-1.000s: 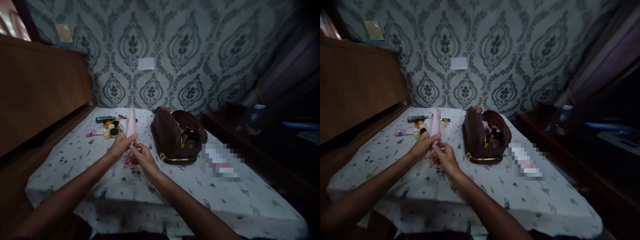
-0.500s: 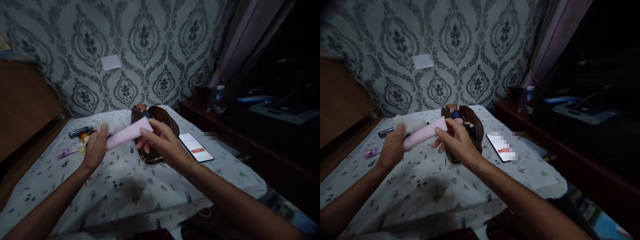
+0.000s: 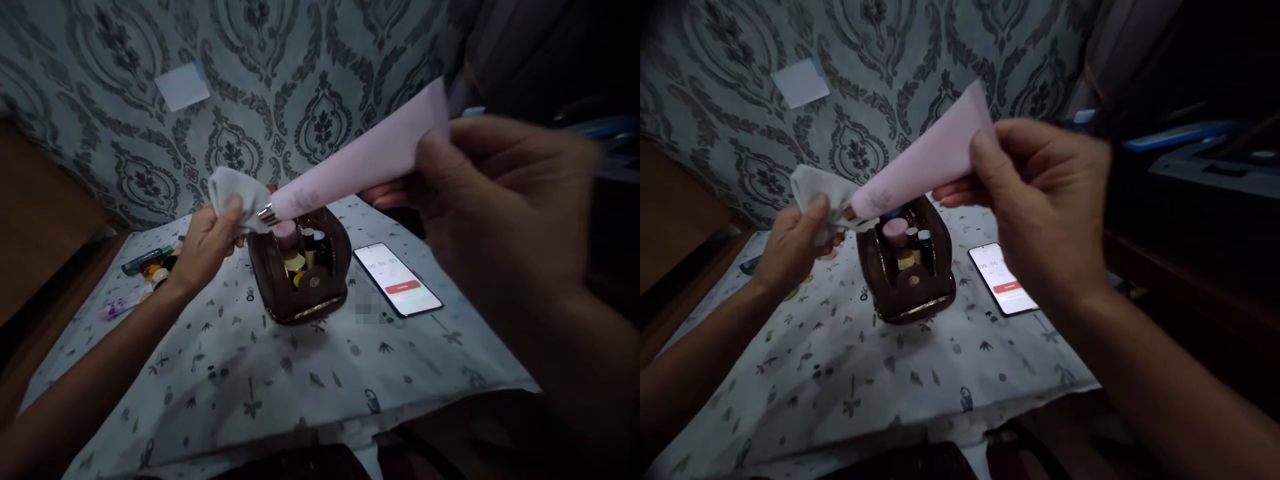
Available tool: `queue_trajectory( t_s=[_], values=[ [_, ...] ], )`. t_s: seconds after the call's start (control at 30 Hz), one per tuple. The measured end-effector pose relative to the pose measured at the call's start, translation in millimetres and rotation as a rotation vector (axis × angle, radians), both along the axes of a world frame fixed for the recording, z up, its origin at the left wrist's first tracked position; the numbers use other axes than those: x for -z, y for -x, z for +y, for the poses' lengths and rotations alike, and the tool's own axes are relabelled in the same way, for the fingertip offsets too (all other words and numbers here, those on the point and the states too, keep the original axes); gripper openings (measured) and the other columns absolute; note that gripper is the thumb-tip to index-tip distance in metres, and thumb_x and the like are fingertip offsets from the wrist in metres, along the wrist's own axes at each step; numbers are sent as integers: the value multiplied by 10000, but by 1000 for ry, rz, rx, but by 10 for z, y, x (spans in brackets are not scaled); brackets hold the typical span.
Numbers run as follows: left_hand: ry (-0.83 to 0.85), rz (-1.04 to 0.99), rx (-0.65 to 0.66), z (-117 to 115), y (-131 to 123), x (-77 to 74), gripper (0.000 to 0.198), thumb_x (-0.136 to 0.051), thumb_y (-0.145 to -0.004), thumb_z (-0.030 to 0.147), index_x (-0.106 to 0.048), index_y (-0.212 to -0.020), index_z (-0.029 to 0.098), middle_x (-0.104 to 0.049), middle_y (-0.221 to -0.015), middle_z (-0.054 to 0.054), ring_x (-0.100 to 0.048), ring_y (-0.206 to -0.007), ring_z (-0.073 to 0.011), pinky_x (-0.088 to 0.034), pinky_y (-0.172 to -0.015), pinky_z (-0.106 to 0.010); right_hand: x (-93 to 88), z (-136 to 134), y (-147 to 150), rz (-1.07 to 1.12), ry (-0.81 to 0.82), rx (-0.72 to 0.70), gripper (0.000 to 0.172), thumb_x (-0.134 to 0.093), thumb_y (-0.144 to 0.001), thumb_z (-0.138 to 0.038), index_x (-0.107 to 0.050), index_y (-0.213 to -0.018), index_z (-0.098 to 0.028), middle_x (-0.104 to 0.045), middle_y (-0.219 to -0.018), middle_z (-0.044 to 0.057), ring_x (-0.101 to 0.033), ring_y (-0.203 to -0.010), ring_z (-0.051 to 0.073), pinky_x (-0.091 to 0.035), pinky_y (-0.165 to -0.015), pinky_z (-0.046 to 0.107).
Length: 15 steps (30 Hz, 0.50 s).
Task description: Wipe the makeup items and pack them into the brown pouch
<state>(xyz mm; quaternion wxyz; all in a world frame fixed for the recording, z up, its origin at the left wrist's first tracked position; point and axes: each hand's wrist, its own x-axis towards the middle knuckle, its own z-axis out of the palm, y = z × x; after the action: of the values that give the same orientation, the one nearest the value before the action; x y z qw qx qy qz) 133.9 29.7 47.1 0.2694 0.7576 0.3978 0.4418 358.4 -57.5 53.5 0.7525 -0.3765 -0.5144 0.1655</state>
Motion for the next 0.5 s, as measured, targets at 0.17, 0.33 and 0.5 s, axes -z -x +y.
queue_trajectory(
  t_s=[0.17, 0.33, 0.5],
  values=[
    [-324, 626, 118, 89, 209, 101, 344, -450, -933, 433, -595, -750, 180, -602, -734, -37, -565, -677, -176, -442, -636, -279, 54, 278, -172, -227, 1, 89, 184, -682, -896, -349, -711, -759, -230, -656, -696, -16, -669, -630, 125, -584, -613, 286],
    [-302, 547, 21, 101, 314, 300, 346, -433, -947, 436, -653, -838, 193, -630, -745, -48, -609, -776, -209, -486, -752, -294, 22, 534, -123, -474, 113, 6, 236, -631, -928, -357, -686, -738, -229, -669, -716, 2, -679, -682, 151, -544, -639, 313],
    [-316, 475, -49, 134, 332, 402, 416, -454, -918, 501, -584, -647, 213, -524, -550, -12, -542, -589, -178, -470, -632, -291, -3, 741, -45, -701, 158, 8, 261, -513, -962, -198, -668, -754, -174, -660, -700, 18, -664, -659, 139, -489, -633, 287]
  ],
)
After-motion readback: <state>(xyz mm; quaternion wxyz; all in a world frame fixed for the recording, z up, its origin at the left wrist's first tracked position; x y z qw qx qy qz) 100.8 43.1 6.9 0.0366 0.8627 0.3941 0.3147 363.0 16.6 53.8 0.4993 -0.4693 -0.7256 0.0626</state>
